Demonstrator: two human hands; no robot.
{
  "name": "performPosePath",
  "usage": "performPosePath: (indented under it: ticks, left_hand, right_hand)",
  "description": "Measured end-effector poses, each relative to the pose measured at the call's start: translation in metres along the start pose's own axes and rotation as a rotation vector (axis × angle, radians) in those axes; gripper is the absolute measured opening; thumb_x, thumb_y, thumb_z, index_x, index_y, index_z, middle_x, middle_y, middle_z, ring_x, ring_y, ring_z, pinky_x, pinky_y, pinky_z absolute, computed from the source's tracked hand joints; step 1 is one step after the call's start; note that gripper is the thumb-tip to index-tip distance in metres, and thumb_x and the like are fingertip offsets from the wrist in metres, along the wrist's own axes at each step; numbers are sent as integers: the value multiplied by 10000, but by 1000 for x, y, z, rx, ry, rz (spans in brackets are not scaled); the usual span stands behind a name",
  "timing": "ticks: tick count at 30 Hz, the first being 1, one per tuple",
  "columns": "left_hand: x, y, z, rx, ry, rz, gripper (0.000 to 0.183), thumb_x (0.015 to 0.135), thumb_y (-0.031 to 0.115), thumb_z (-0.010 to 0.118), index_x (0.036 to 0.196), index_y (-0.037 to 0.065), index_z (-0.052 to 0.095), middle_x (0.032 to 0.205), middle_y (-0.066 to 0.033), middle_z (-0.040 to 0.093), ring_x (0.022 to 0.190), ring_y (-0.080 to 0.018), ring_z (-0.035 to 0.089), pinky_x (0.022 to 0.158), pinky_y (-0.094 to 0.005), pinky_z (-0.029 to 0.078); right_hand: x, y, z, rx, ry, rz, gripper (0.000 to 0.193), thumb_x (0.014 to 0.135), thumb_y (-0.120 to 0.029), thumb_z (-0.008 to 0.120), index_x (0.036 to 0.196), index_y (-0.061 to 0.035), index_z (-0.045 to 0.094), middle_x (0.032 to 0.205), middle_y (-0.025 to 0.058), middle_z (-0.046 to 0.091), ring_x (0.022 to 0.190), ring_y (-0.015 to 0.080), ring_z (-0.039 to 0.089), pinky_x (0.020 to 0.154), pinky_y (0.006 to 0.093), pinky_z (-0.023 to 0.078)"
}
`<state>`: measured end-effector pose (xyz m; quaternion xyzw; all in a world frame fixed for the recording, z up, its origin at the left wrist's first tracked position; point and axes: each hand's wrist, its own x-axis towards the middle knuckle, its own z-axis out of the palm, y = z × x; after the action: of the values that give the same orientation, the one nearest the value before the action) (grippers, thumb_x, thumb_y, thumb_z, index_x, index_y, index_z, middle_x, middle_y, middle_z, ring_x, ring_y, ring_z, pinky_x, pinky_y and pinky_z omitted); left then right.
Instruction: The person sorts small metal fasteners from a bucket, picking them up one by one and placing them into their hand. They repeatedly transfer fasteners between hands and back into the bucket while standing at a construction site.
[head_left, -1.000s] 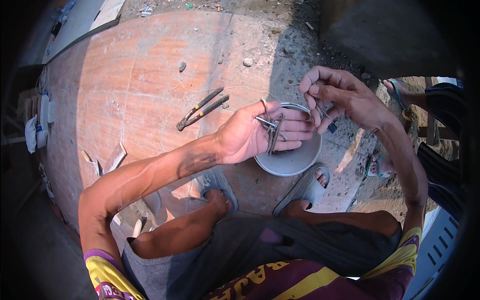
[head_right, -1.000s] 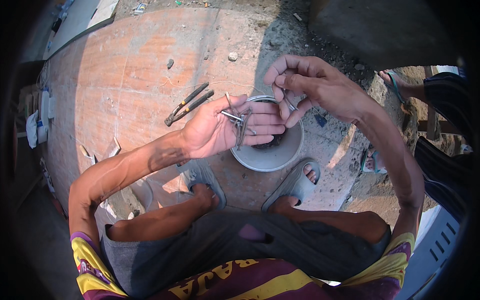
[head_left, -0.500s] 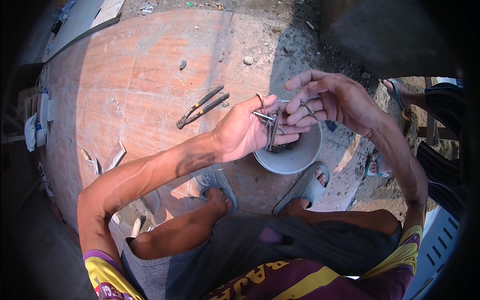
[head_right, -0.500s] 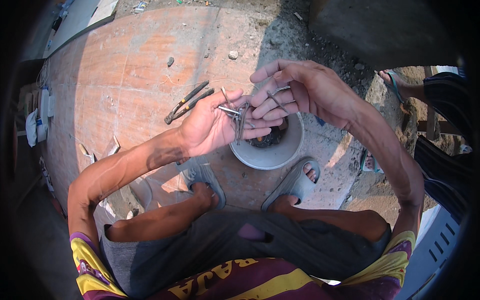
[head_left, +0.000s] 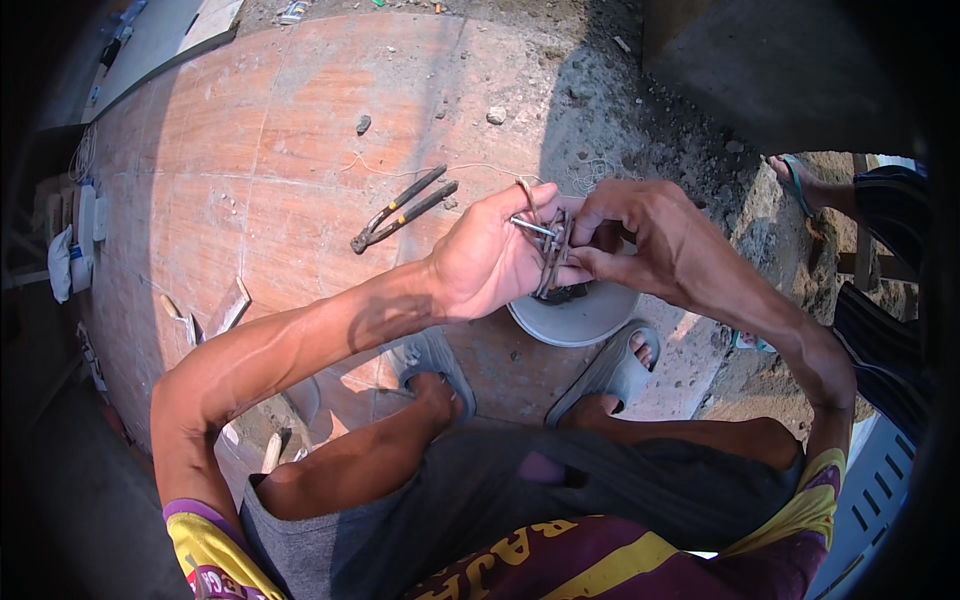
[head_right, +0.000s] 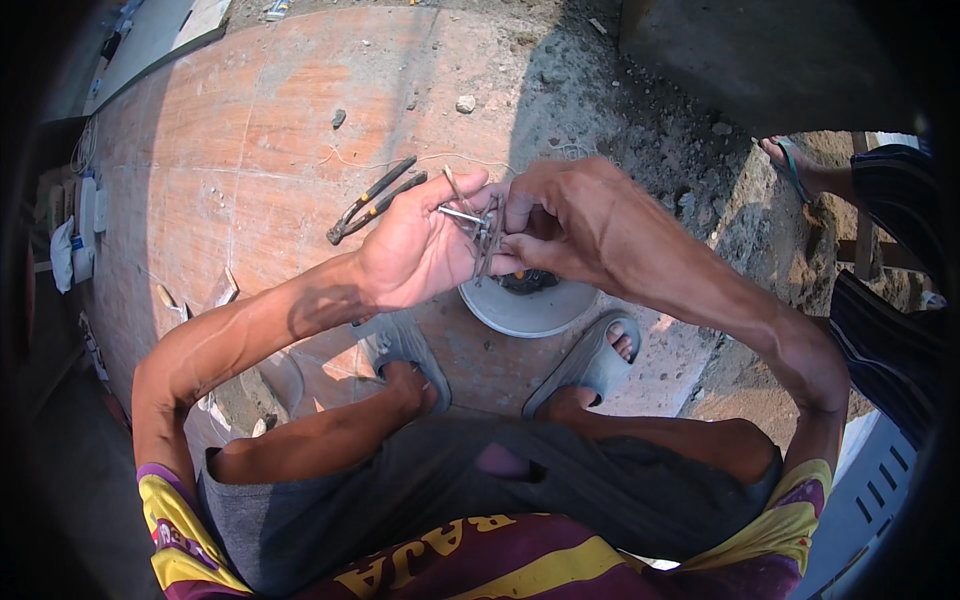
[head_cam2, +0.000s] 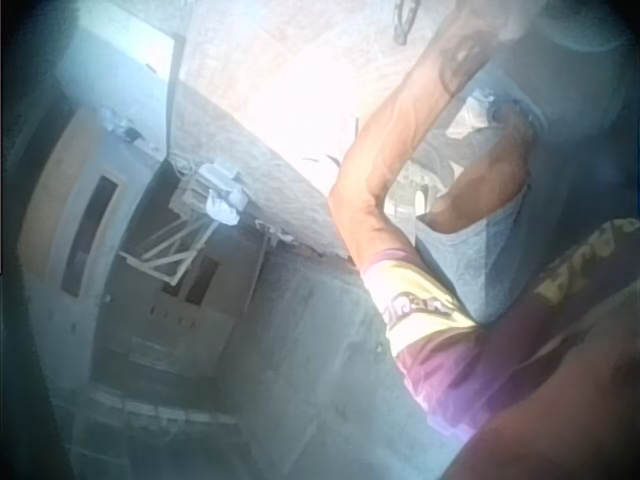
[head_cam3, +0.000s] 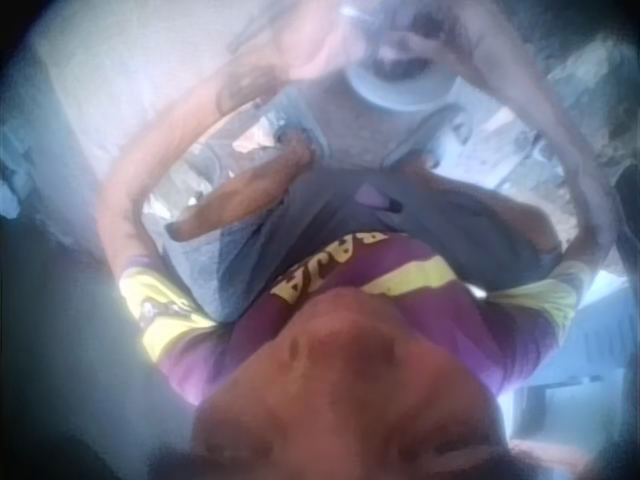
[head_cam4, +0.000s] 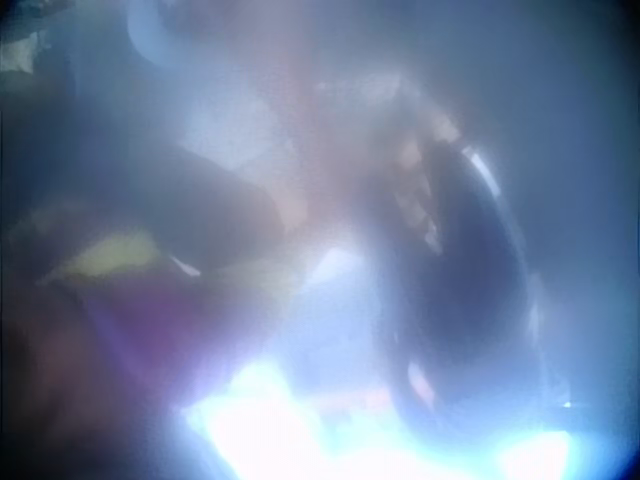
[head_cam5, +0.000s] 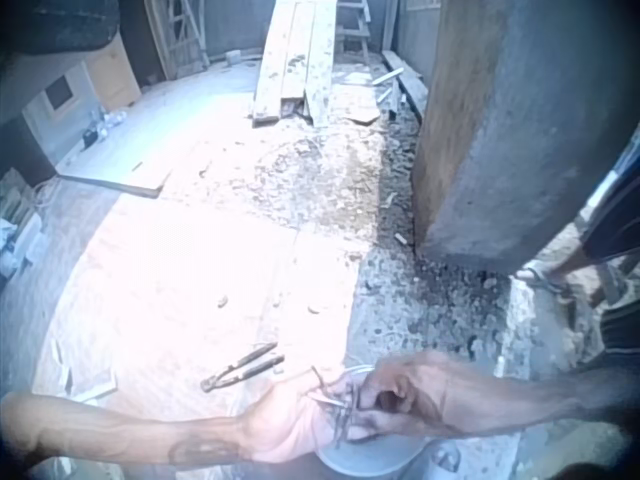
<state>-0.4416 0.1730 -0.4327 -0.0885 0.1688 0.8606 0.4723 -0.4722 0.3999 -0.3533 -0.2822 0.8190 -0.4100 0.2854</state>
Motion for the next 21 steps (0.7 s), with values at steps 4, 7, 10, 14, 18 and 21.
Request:
performPosePath:
  ticks: [4, 7, 10, 14, 18, 21]
  left_hand:
    - [0, -2, 6, 20, 63, -15, 581, 1148, 391, 357, 1450, -68, 547, 1425, -205, 643, 1289, -340, 643, 1196, -500, 456]
    - [0, -3, 10, 36, 70, -36, 609, 1148, 383, 341, 1479, -98, 512, 1456, -228, 619, 1330, -356, 622, 1208, -498, 446]
    - [-1, 1, 12, 77, 70, -68, 609, 1148, 356, 309, 1500, -110, 482, 1462, -246, 607, 1358, -364, 610, 1203, -489, 456]
    - [-2, 3, 17, 67, 76, -61, 621, 1149, 349, 283, 1516, -121, 456, 1497, -268, 572, 1384, -370, 593, 1209, -479, 453]
    - [-4, 5, 22, 72, 90, -7, 628, 1150, 361, 281, 1521, -114, 457, 1530, -261, 550, 1406, -365, 575, 1203, -468, 457]
    - [-4, 7, 22, 74, 92, -4, 625, 1149, 361, 279, 1525, -105, 460, 1532, -250, 555, 1419, -357, 565, 1197, -459, 460]
  right_hand:
    - [0, 1, -5, 5, -98, 12, 194, 888, -100, 817, 951, 1, 663, 827, 114, 671, 730, 229, 679, 670, 385, 527]
    - [-1, 0, -19, -39, -187, 36, 204, 878, -109, 809, 919, -5, 637, 802, 122, 661, 715, 238, 671, 662, 385, 519]
    - [-14, 14, -27, -190, -137, -113, 197, 871, -105, 797, 904, -15, 625, 778, 103, 649, 703, 208, 651, 659, 365, 505]
    - [-10, 8, -54, 26, -233, 59, 173, 895, -124, 772, 955, -24, 645, 800, 53, 652, 678, 157, 592, 644, 323, 484]
    - [-1, 9, -81, 416, 4, 68, 214, 959, -139, 694, 1133, -27, 640, 850, -7, 644, 649, 89, 505, 598, 270, 422]
    - [-3, 4, -121, 793, 264, -85, 347, 982, -116, 661, 1300, 19, 625, 851, -19, 621, 624, 97, 460, 588, 269, 421]
